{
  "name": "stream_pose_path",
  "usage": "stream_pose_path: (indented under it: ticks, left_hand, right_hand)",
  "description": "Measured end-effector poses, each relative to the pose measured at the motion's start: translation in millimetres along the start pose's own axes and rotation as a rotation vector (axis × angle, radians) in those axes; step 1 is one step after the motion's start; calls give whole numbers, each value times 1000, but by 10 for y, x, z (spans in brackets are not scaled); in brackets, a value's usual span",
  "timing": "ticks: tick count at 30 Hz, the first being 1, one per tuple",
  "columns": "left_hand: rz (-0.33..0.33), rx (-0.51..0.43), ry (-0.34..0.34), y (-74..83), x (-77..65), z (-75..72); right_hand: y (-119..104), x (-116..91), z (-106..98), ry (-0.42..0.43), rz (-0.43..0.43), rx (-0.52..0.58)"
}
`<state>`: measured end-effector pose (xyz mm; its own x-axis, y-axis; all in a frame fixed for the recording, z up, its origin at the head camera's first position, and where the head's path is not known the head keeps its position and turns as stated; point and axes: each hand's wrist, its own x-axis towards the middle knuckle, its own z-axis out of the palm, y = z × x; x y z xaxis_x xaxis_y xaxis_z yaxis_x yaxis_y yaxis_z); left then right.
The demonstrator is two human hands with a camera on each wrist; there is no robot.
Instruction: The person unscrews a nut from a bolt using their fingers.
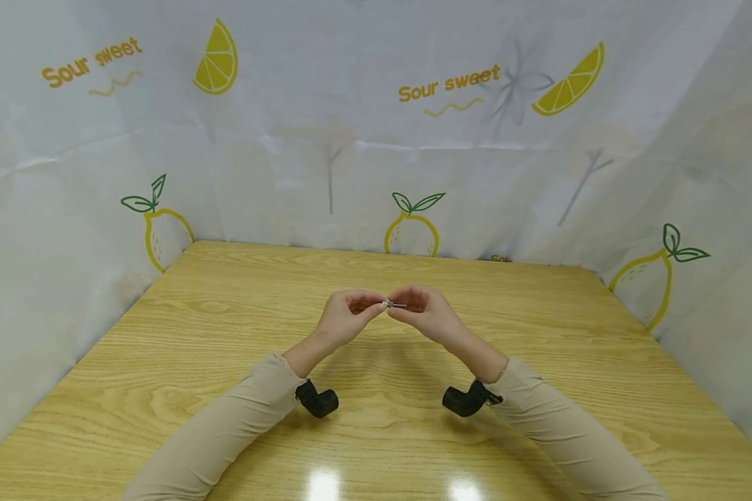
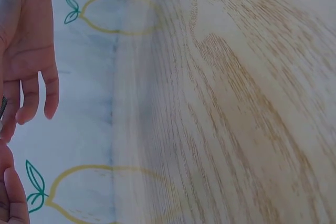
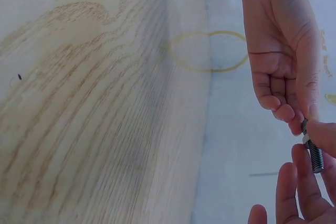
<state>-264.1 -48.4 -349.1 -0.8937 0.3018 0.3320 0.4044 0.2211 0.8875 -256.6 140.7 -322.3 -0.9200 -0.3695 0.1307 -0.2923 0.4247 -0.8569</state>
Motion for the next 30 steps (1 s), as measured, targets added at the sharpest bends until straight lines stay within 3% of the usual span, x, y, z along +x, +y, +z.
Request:
stream_pose_path:
  ticks: [11, 20, 30]
  left_hand:
    - [-21, 6, 19, 18, -7, 10]
    - [3, -1, 15, 4, -10, 5]
    - [-27, 12, 11, 1, -2, 6]
  right_hand:
    - [-22, 9, 3, -33, 4, -5]
    - [-3, 9, 7, 2, -7, -17]
    - [-43, 8, -4, -24, 23, -25]
